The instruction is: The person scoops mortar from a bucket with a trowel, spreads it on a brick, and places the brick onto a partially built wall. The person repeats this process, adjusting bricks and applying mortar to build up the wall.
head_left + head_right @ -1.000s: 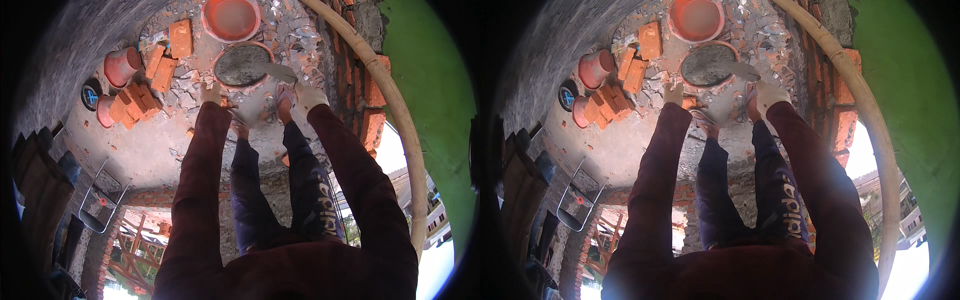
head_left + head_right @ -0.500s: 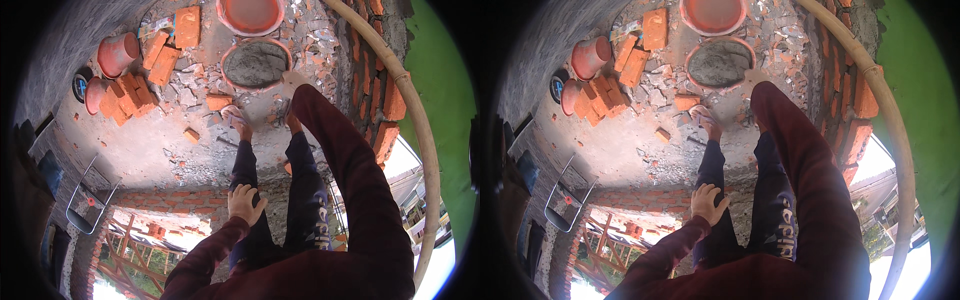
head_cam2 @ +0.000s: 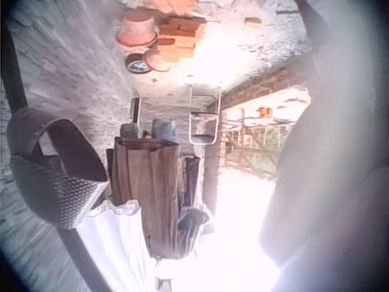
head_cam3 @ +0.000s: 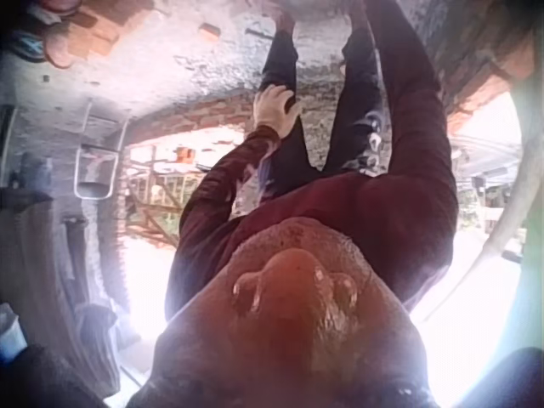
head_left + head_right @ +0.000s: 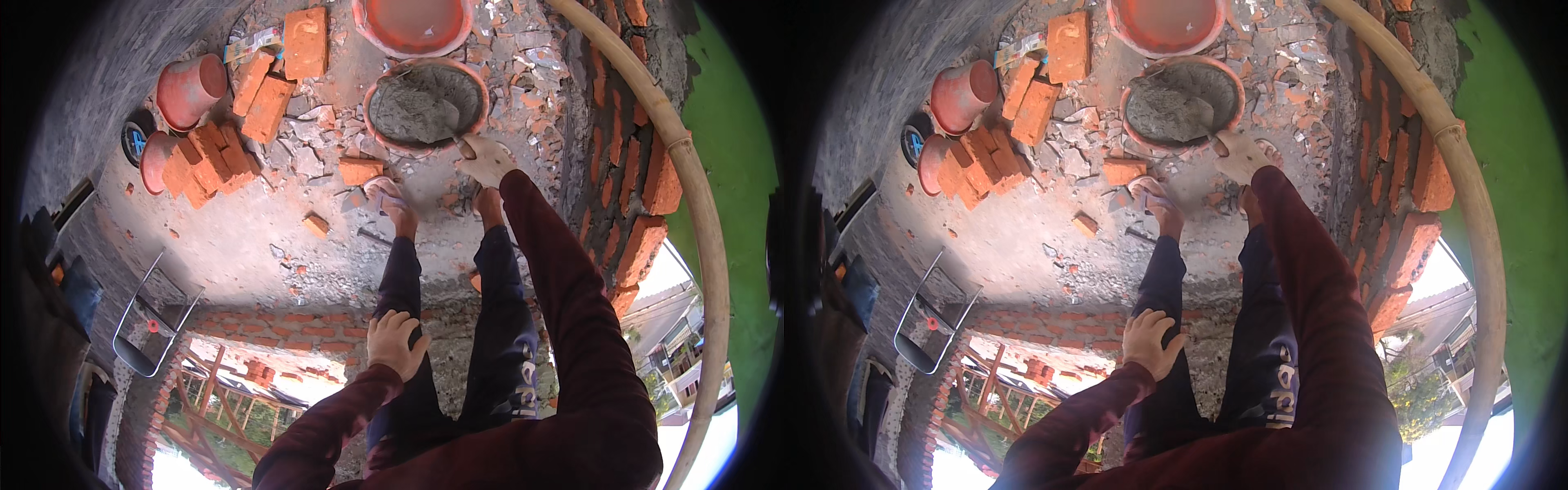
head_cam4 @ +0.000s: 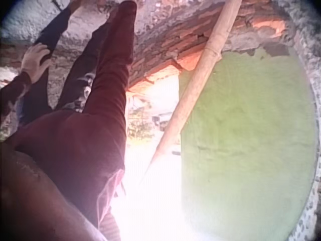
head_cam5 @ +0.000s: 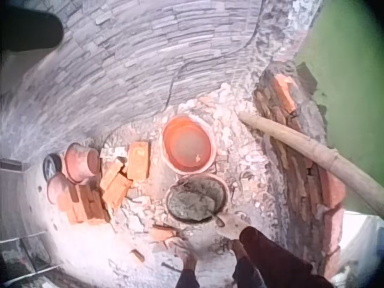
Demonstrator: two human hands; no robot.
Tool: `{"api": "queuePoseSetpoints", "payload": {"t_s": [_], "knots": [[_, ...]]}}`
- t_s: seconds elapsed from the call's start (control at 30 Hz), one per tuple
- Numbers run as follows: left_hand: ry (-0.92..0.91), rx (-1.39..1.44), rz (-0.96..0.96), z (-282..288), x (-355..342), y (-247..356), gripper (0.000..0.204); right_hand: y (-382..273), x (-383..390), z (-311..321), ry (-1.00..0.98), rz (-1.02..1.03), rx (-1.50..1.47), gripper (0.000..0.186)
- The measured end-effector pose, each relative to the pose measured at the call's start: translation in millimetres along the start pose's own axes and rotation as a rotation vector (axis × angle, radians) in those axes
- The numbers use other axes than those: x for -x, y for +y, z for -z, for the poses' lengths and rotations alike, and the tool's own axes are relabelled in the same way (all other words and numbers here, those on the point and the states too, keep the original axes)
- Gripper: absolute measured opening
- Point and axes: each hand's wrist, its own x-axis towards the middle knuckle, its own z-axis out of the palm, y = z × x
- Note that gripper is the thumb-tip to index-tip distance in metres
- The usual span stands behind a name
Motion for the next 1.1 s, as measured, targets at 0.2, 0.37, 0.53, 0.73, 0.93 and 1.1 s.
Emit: {"api": "queuePoseSetpoints", "payload": {"t_s": [0.2,0.37,0.53,0.73,0.93,1.1], "knots": [[0.044,-0.056,-0.057,18,-9,3,0.037,22,41,12,-0.041,-0.038,-0.057,0.029],[0.083,-0.100,-0.064,20,-10,4,0.034,17,124,40,0.032,-0.115,-0.182,0.044],[0.144,-0.082,-0.166,34,-29,9,0.031,-96,201,152,0.189,-0.423,-0.681,0.024],[0.114,-0.095,-0.124,42,-40,21,0.029,-105,173,282,0.726,-0.307,-0.497,0.032],[0.075,-0.064,-0.069,34,-40,17,0.031,-49,66,400,0.952,-0.516,0.292,0.050],[0.055,-0.049,0.016,25,-37,25,0.031,-47,60,434,0.930,-0.503,0.355,0.044]]}}
